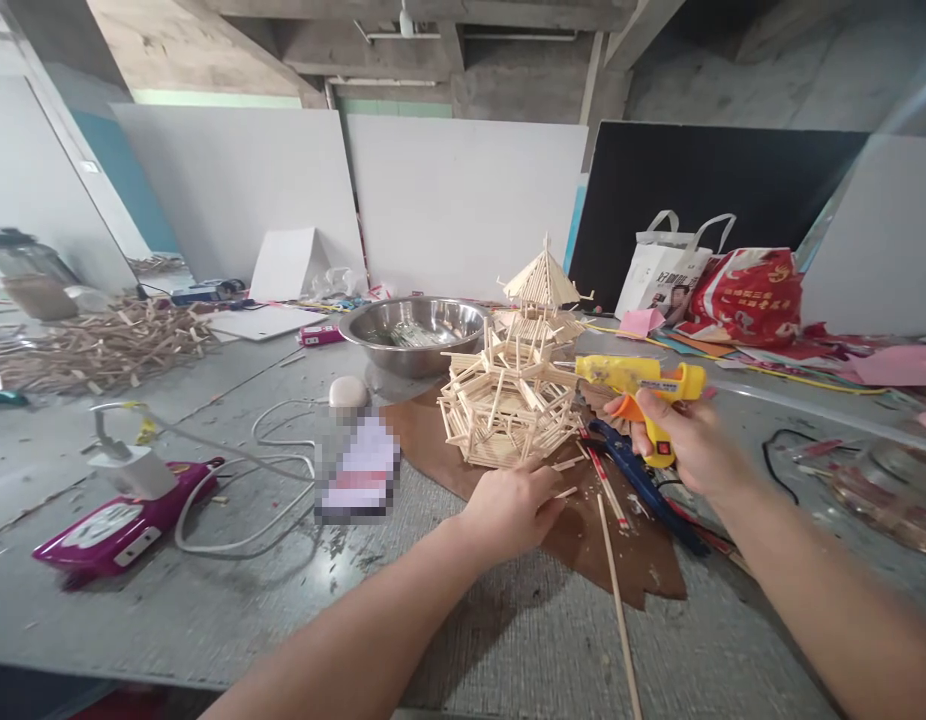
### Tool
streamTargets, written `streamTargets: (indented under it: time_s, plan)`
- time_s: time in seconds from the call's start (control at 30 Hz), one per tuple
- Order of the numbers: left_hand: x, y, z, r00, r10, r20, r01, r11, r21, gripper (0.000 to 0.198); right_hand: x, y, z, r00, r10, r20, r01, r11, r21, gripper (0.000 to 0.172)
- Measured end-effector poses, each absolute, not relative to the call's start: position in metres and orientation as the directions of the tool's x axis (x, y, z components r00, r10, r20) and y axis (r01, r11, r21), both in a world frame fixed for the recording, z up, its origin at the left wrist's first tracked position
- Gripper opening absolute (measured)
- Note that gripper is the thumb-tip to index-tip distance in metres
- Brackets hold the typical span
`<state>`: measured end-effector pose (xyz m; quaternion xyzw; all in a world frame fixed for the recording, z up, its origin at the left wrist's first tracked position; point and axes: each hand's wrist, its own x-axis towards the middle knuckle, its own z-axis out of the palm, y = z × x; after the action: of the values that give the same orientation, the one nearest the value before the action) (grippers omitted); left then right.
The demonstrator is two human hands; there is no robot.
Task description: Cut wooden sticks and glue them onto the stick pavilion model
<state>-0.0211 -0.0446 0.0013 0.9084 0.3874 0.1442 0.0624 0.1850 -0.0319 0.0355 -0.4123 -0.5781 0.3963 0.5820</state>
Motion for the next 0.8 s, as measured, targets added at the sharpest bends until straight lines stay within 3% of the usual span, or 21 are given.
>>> streamTargets:
  time_s: [0.43,0.8]
  plan:
    - [-0.014,-0.046,-0.002,0.624,0.737,0.261,0.72,-0.672,0.173,0.031,0.19,-0.037,0.015,0.053,0.946,0.32,0.017,0.32,-0.947,0.028]
    - [-0.014,-0.044,0.0,0.575,0.795,0.195,0.785,-0.603,0.141,0.036,0.19,-0.034,0.007,0.051,0.958,0.283,-0.03,0.285,-0.958,0.023]
